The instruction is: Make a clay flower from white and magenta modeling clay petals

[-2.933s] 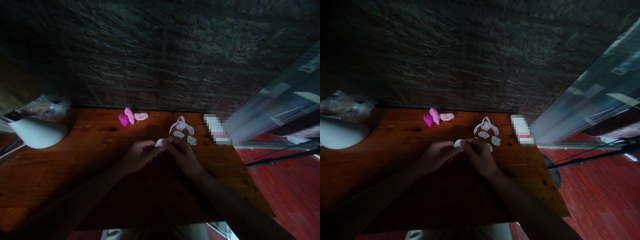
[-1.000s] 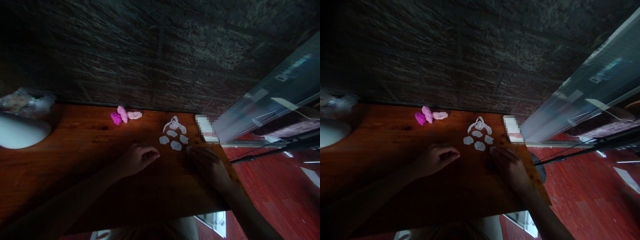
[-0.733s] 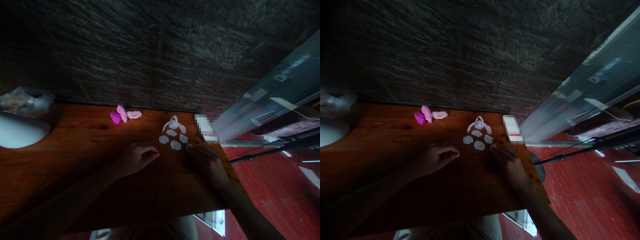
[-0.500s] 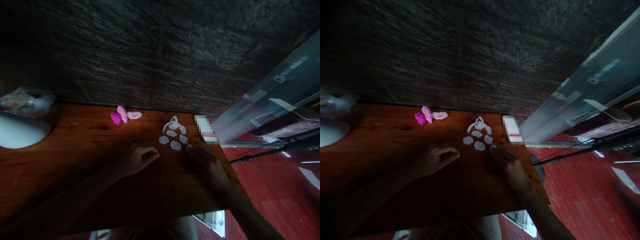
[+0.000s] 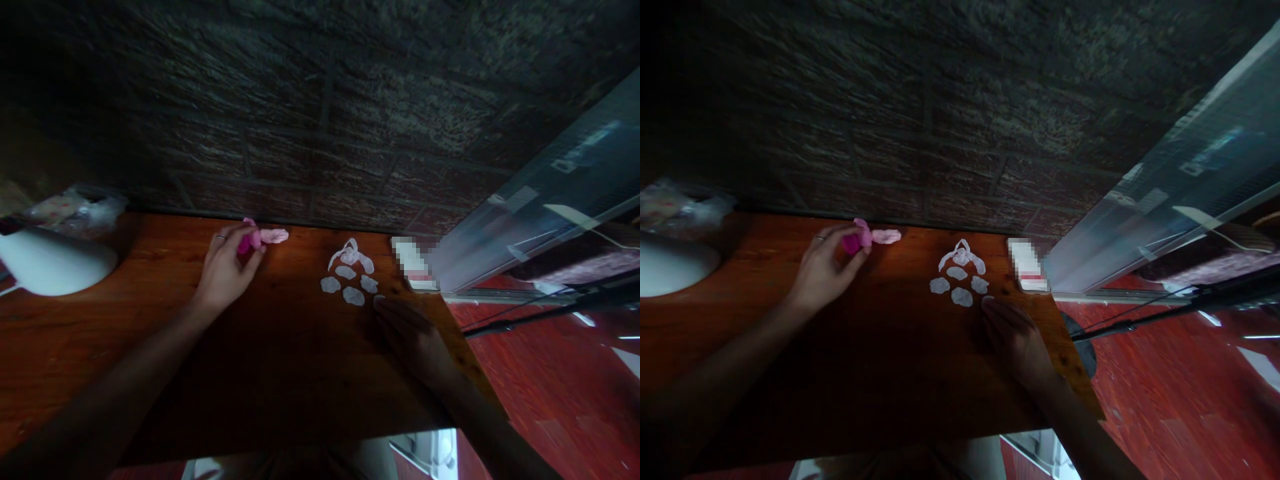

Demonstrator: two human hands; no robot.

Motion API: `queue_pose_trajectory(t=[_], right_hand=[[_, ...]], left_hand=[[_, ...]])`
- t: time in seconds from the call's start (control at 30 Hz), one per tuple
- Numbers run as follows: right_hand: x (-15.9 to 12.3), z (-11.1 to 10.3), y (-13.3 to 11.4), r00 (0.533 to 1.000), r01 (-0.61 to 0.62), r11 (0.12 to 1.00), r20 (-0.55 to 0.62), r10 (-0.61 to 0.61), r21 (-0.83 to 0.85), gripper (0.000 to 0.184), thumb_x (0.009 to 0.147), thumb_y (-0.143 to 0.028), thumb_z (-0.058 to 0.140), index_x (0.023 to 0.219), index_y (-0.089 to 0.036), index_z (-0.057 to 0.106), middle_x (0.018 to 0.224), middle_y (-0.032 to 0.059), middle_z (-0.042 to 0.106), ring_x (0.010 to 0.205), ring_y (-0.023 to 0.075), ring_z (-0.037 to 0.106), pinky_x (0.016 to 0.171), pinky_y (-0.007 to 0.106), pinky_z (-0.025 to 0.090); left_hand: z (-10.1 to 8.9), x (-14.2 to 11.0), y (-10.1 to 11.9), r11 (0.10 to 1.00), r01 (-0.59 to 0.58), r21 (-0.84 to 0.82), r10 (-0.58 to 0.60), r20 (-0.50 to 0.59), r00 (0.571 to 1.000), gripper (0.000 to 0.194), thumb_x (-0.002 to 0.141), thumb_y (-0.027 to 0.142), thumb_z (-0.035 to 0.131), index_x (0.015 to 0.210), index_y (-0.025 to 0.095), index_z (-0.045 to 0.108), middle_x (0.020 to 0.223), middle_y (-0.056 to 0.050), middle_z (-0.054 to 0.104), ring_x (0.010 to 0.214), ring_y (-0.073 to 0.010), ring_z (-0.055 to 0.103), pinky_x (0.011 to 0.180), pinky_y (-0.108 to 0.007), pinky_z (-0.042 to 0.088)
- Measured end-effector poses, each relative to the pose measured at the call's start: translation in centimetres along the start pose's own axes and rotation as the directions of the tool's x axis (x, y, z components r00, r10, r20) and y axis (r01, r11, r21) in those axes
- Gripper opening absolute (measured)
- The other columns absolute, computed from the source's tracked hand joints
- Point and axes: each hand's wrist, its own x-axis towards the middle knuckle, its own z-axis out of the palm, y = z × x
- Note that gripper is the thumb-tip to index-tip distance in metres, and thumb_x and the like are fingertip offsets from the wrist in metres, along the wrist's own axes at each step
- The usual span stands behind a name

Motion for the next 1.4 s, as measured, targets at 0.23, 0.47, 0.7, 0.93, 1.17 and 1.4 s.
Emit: queue_pose_trajectory(t=[0.23, 0.47, 0.7, 0.93, 1.17, 1.4], right_hand=[[-0.5, 0.5, 0.8, 1.0, 0.006, 0.999, -0.007, -0.006, 0.042, 0.031, 0.1, -0.024, 0.051, 0.12, -0.022, 0.073, 0.118, 0.0108, 0.076, 0.106, 0.0275, 0.074, 0.094, 0.045, 0.063], [-0.2, 0.2, 0.6, 0.997, 0.007, 1.0, -0.071, -0.007, -0.008, 0.029, 0.1, -0.024, 0.05, 0.12, -0.022, 0.072, 0.115, 0.0103, 0.077, 0.103, 0.028, 0.074, 0.091, 0.044, 0.062], [3.2, -0.5, -1.6, 0.994, -0.016, 0.996, -0.107, 0.025, 0.084, 0.023, 0.097, -0.027, 0.054, 0.108, -0.025, 0.074, 0.107, 0.0082, 0.078, 0.094, 0.0256, 0.075, 0.085, 0.039, 0.062], [11.8, 1.4, -6.5, 0.996, -0.084, 0.912, 0.041, 0.074, 0.401, 0.018, 0.096, -0.027, 0.058, 0.097, -0.022, 0.076, 0.09, 0.0044, 0.081, 0.076, 0.0189, 0.075, 0.073, 0.029, 0.057], [11.6, 4.0, -7.4, 0.979, -0.191, 0.837, 0.039, 0.199, 0.512, 0.019, 0.095, -0.027, 0.058, 0.095, -0.021, 0.076, 0.087, 0.0039, 0.081, 0.073, 0.0181, 0.075, 0.065, 0.026, 0.053], [10.3, 4.1, -7.9, 0.977, -0.209, 0.801, 0.087, 0.194, 0.561, 0.018, 0.096, -0.026, 0.058, 0.093, -0.021, 0.076, 0.081, 0.0021, 0.08, 0.067, 0.016, 0.073, 0.062, 0.024, 0.052]], left_hand=[[0.6, 1.2, -3.9, 0.973, 0.201, 0.113, -0.216, 0.143, 0.966, 0.071, 0.087, 0.041, 0.066, 0.147, 0.011, 0.042, 0.148, -0.024, 0.05, 0.137, -0.0395, 0.047, 0.114, -0.056, 0.038], [-0.2, 2.2, -3.9, 0.972, 0.195, 0.133, -0.215, 0.163, 0.963, 0.054, 0.079, 0.033, 0.073, 0.126, 0.007, 0.064, 0.122, -0.022, 0.069, 0.114, -0.0352, 0.065, 0.103, -0.046, 0.049], [-1.5, 1.9, -2.5, 0.953, 0.241, -0.185, -0.252, -0.037, 0.967, 0.027, 0.077, 0.042, 0.069, 0.09, 0.018, 0.068, 0.094, -0.011, 0.073, 0.092, -0.0268, 0.066, 0.087, -0.039, 0.051], [-0.4, 1.2, 2.0, 0.26, 0.592, -0.763, -0.379, 0.483, 0.789, 0.021, 0.086, 0.037, 0.045, 0.08, 0.019, 0.054, 0.064, -0.001, 0.057, 0.059, -0.0154, 0.058, 0.062, -0.03, 0.052], [0.1, 0.4, 3.4, -0.02, 0.712, -0.702, -0.317, 0.68, 0.661, 0.019, 0.088, 0.034, 0.053, 0.077, 0.018, 0.055, 0.058, 0.004, 0.049, 0.044, -0.0078, 0.041, 0.043, -0.02, 0.035], [0.6, -0.5, 3.9, 0.166, 0.756, -0.634, -0.218, 0.724, 0.655, 0.069, 0.09, 0.075, 0.044, 0.053, 0.02, 0.029, 0.04, 0.008, 0.024, 0.033, -0.0052, 0.023, 0.036, -0.02, 0.02]])
